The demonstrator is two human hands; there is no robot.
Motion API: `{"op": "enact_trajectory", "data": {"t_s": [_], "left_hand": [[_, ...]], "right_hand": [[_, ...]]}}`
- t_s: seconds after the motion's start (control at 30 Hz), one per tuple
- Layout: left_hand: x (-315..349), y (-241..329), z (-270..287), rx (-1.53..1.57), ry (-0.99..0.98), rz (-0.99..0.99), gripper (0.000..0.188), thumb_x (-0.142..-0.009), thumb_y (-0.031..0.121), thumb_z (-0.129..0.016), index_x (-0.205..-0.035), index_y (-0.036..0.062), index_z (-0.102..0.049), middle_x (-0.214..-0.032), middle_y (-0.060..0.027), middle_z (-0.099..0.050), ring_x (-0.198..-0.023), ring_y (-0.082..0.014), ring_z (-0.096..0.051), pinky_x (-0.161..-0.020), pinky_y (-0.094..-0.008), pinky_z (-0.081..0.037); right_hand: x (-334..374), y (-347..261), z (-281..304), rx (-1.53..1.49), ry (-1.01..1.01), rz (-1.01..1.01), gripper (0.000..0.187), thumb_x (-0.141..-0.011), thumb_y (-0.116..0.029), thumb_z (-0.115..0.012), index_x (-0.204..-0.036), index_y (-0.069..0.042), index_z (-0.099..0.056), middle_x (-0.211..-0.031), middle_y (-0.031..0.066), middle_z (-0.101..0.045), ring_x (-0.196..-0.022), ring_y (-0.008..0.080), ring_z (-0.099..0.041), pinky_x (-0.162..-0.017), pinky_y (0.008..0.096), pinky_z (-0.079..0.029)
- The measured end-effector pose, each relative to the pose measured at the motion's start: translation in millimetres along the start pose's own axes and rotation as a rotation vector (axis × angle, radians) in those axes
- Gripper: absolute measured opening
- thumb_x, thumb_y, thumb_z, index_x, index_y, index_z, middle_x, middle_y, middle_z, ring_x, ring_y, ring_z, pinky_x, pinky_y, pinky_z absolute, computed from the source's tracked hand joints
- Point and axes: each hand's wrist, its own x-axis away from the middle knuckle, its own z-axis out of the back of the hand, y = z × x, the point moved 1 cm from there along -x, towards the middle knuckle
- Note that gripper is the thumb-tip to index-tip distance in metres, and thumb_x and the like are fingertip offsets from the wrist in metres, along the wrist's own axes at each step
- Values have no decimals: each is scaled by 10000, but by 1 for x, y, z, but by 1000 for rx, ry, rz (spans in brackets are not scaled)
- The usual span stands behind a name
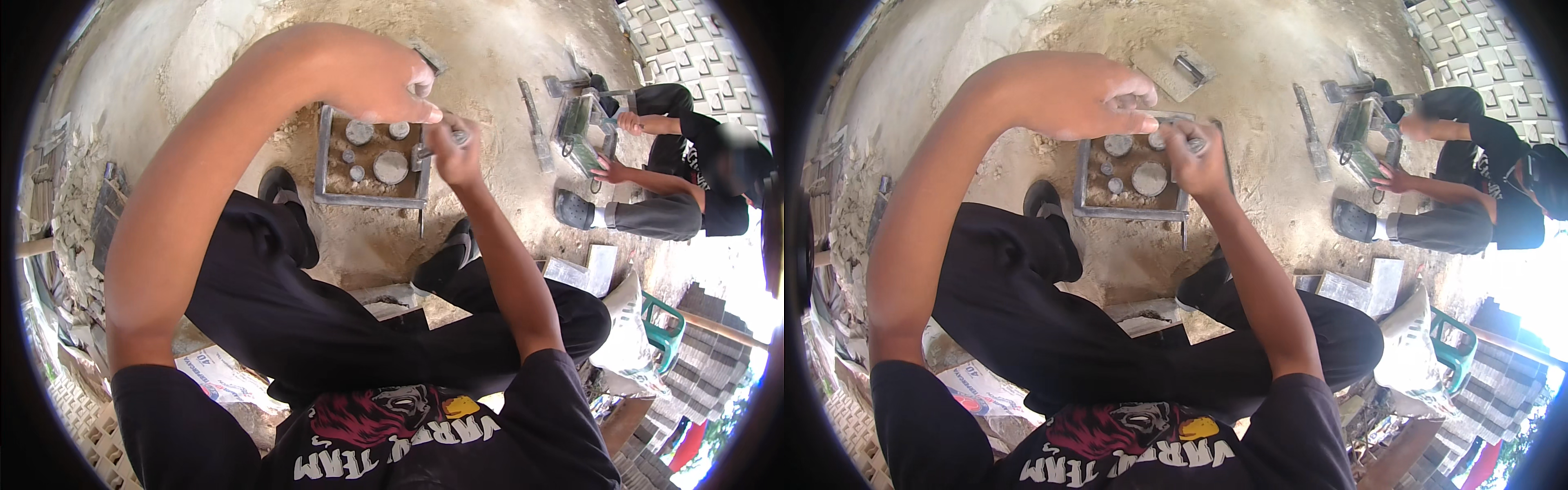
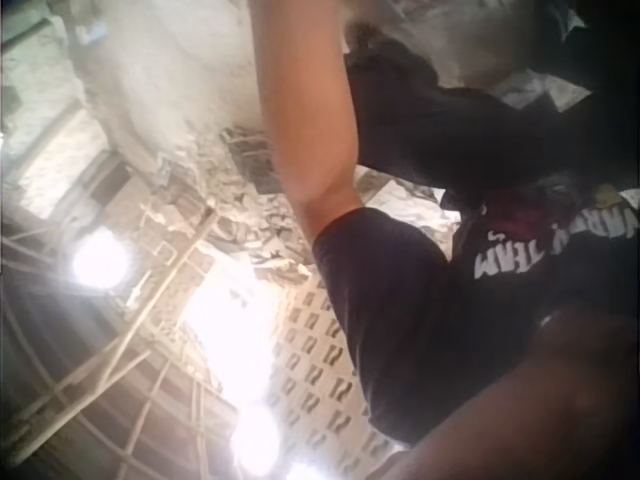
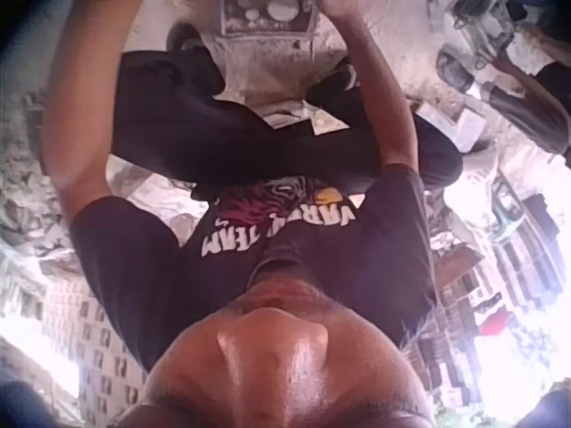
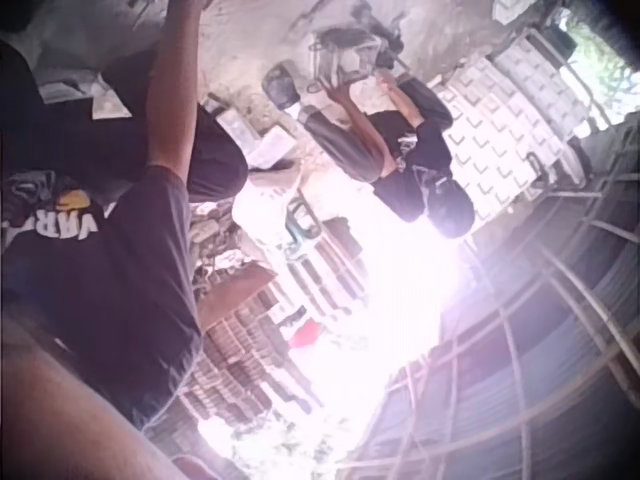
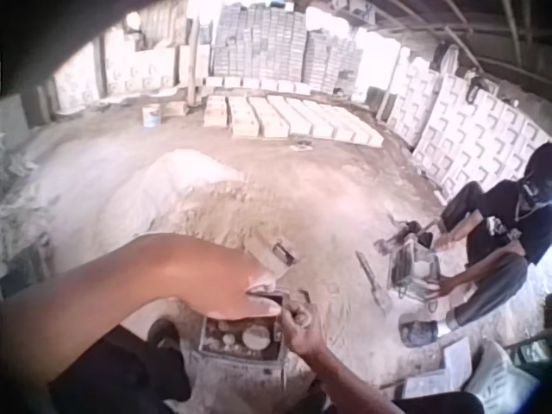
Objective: The person fills a metal mold with a dry mixture using a trowel, presses the material into the circular holes, and smooths the surface. They stand up to retrieve another tool and then use a narrow rod to compact the mixture inside the mold's circular openings.
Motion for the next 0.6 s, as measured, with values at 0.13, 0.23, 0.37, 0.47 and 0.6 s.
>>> {"op": "enact_trajectory", "data": {"t_s": [0.13,0.23,0.37,0.47,0.6], "left_hand": [[1,-5,-6,-18,0,-7,625,-929,551,-519,-1315,60,-554,-1132,-170,-664,-1010,-298,-654,-862,-405,-507],[10,2,0,-13,-1,5,636,-926,562,-518,-1319,63,-553,-1154,-176,-659,-1010,-297,-656,-863,-405,-508],[10,1,4,10,-14,17,645,-923,569,-518,-1324,65,-549,-1171,-181,-656,-993,-300,-664,-839,-405,-518],[10,-3,2,19,-22,26,654,-922,576,-516,-1324,62,-548,-1164,-181,-661,-966,-297,-673,-816,-401,-524],[5,-8,0,24,-2,22,664,-923,584,-509,-1324,56,-546,-1156,-187,-665,-954,-285,-679,-811,-394,-525]], "right_hand": [[-18,-20,1,-129,26,-124,383,-922,-151,-592,-559,-59,-511,-530,-50,-460,-502,30,-391,-453,244,-275],[-18,-15,8,-124,7,-123,376,-921,-151,-587,-564,-56,-524,-536,-44,-477,-521,33,-416,-469,243,-299],[-32,14,6,-162,74,-84,365,-909,-116,-569,-551,-59,-525,-523,-36,-474,-510,42,-408,-471,258,-304],[-43,-15,13,-287,71,-74,373,-899,-127,-572,-535,-73,-515,-511,-28,-472,-489,50,-405,-459,259,-297],[-38,7,-1,-124,127,-34,408,-920,-108,-549,-521,-81,-474,-497,-38,-431,-461,53,-350,-440,273,-258]]}}
